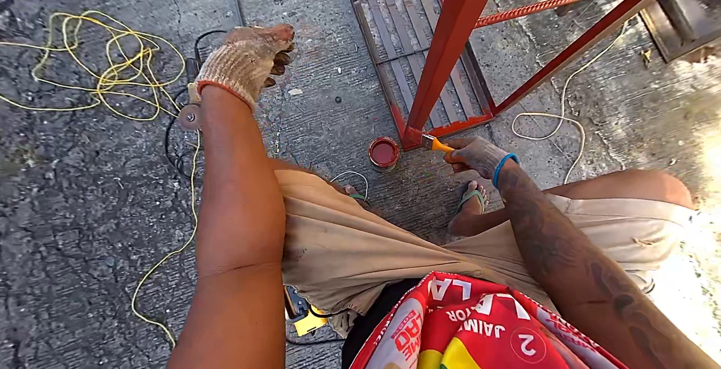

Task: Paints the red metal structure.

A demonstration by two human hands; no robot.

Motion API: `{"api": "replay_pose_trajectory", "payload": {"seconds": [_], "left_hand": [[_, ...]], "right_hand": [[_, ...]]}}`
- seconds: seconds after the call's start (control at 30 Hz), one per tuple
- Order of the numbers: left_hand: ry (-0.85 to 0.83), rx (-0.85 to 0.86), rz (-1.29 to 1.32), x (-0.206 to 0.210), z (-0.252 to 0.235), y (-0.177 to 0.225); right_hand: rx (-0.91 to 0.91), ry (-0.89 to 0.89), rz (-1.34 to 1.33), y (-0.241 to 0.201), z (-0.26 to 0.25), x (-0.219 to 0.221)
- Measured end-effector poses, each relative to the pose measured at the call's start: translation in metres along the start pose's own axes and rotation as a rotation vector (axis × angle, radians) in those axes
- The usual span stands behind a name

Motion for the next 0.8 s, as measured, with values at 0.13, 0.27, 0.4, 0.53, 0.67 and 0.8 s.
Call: {"api": "replay_pose_trajectory", "payload": {"seconds": [0.13,0.27,0.4,0.53,0.67,0.8], "left_hand": [[0.021,0.015,-0.012,0.005,0.001,0.01],[0.008,0.081,-0.092,0.022,0.002,0.028],[-0.013,0.1,-0.15,0.032,0.007,0.032],[-0.027,0.064,-0.169,0.029,-0.006,0.028],[-0.03,0.051,-0.094,0.02,-0.016,0.021],[0.02,0.109,0.052,0.013,0.004,0.05]], "right_hand": [[-0.034,0.157,0.622,0.009,-0.036,-0.009],[0.004,0.227,0.826,0.037,-0.079,0.01],[-0.045,0.328,0.805,0.04,-0.091,0.037],[-0.163,0.406,0.746,-0.008,-0.062,0.032],[-0.307,0.524,0.614,-0.064,0.036,0.012],[-0.389,0.626,0.571,-0.108,0.142,-0.014]]}}
Point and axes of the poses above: each hand's wrist, its own z-axis away from the middle knuckle, its own x-axis out of the palm, y = z × x, the point moved 8 cm from there along -z, towards the middle knuckle, and after that the axes turned 7 degrees about -z, right-handed, at the moved point
